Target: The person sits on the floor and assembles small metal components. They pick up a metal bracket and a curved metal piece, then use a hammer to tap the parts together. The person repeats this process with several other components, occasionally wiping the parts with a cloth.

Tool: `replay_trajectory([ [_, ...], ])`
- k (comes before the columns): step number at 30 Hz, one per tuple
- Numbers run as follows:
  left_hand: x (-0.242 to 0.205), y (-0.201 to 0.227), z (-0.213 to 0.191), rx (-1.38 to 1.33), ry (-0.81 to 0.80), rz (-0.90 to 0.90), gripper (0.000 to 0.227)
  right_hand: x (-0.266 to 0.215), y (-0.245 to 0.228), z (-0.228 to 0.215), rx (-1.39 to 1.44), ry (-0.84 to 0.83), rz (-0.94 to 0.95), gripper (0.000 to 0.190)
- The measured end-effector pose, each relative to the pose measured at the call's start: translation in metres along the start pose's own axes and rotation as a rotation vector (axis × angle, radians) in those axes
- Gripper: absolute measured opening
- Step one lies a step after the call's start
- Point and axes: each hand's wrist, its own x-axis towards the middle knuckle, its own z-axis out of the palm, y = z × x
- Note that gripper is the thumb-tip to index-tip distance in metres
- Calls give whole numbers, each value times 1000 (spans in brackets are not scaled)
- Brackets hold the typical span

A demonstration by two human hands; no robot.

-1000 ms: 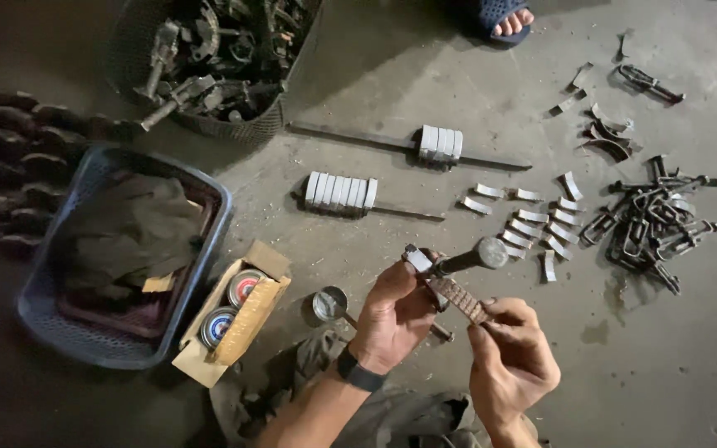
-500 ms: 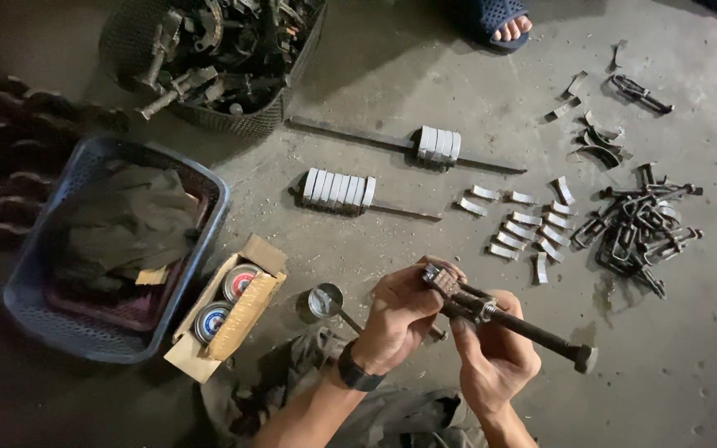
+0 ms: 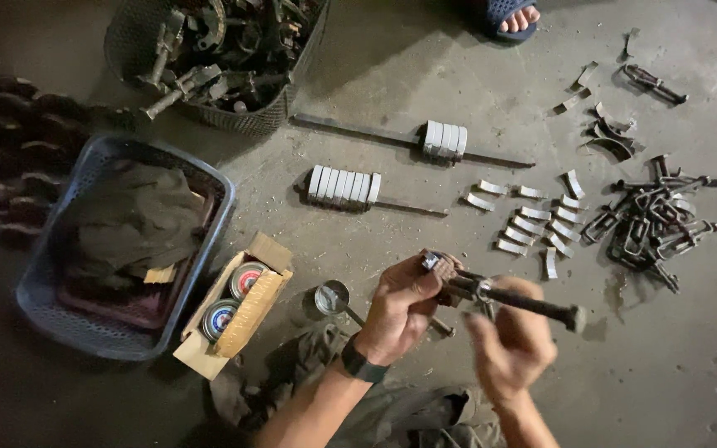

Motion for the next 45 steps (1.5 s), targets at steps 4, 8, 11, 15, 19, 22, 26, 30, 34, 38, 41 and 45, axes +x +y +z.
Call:
replay_trajectory([
  [4,1,-2,-1,-70,28,-88,24,54,-28,-14,227,113,18,43],
  [8,1,-21,-23,-297,88,-162,27,86,-50,-14,-94,-202,-197,34],
  [11,-3,-26,-44,-315,159,-145,26,94,-62,-16,-81,-311,-144,33],
  [15,5,-5,-21,-261,122,-161,29,97,-67,-19,190,-404,-139,41],
  [19,6,-6,-25,-130,-78,-201,29,87,-31,-22,243,-308,-30,36],
  [22,2,-9,-39,-289,198,-238,37,100,-11,-47,435,-462,139,49],
  [26,6,-3,-67,-99,232,-145,47,88,130,-91,74,-278,189,46],
  [30,18,9,-97,16,193,-55,52,64,302,-182,-542,-46,152,22],
  [34,44,26,-119,93,313,-154,44,108,334,-219,-763,79,229,9],
  [38,63,30,-130,80,401,-97,52,179,360,-200,-811,142,-2,15],
  [41,62,30,-144,71,451,-73,49,228,383,-154,-901,17,-199,27],
  [45,52,27,-148,171,1047,-259,50,254,456,-98,-990,4,118,33],
])
